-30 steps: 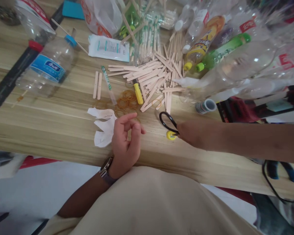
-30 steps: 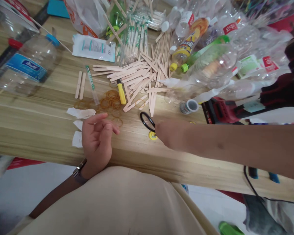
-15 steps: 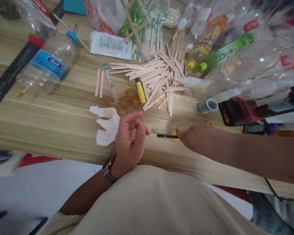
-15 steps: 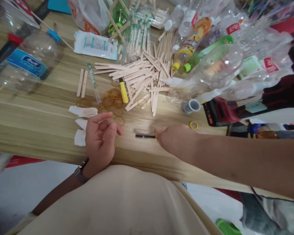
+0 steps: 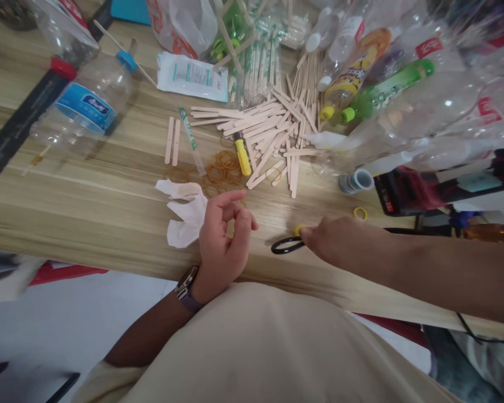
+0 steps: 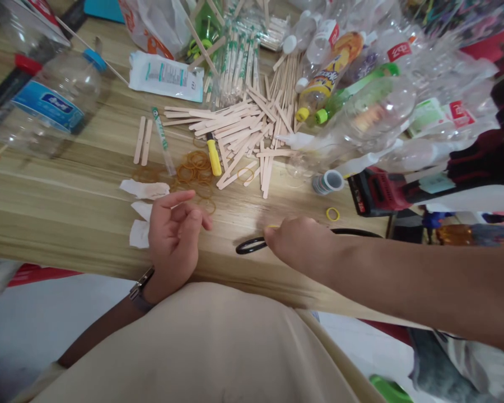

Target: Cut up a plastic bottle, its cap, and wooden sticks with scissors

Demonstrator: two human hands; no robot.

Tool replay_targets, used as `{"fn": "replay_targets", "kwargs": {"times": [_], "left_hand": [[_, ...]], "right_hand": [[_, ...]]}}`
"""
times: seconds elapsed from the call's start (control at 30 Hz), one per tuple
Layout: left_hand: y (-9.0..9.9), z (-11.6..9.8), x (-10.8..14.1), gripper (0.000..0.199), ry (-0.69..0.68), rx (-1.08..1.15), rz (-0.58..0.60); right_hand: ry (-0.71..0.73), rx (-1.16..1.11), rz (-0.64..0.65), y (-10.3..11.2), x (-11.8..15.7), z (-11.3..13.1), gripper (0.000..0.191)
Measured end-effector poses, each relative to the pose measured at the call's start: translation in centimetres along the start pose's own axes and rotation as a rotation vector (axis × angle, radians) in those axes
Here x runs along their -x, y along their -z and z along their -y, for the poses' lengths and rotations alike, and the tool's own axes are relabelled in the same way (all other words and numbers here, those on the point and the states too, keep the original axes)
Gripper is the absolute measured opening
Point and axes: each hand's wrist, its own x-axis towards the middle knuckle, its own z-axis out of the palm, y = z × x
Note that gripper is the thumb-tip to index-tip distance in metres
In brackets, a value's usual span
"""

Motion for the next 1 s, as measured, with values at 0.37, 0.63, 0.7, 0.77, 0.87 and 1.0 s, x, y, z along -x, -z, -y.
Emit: {"fn": "replay_targets", "kwargs": {"times": [0.37,0.63,0.7,0.77,0.87,1.0], "left_hand": [[0.1,0.3,-0.4,0.020,0.065,-0.161,0.078],[-1.1,-1.1,-1.0,0.060,-0.105,-0.407,0.626],[-1.3,-1.5,-1.2,0.068,-0.215,-0.476,0.655],[-1.6,-1.7,-1.3,0.069,-0.334,-0.556,0.685],[-2.1,-1.7,-1.3,0.057,-0.475,-0.610,0.680],[-3.2,-1.7,-0.7,0.038,-0.470,-0.539,0.532]], "right_hand": [[0.040,-0.711,-0.201,-3.6,1.6,-2.9,0.050],[0.095,-1.025,-0.566,-4.0,4.1,-0.8,0.041],[0.128,-1.095,-0.552,-3.8,4.2,-0.4,0.034],[0.163,-1.165,-0.526,-3.8,4.3,-0.2,0.027],[0.226,-1.166,-0.529,-4.3,4.3,0.0,0.020],[0.218,-0.753,-0.910,-5.0,4.1,0.0,0.018]]}}
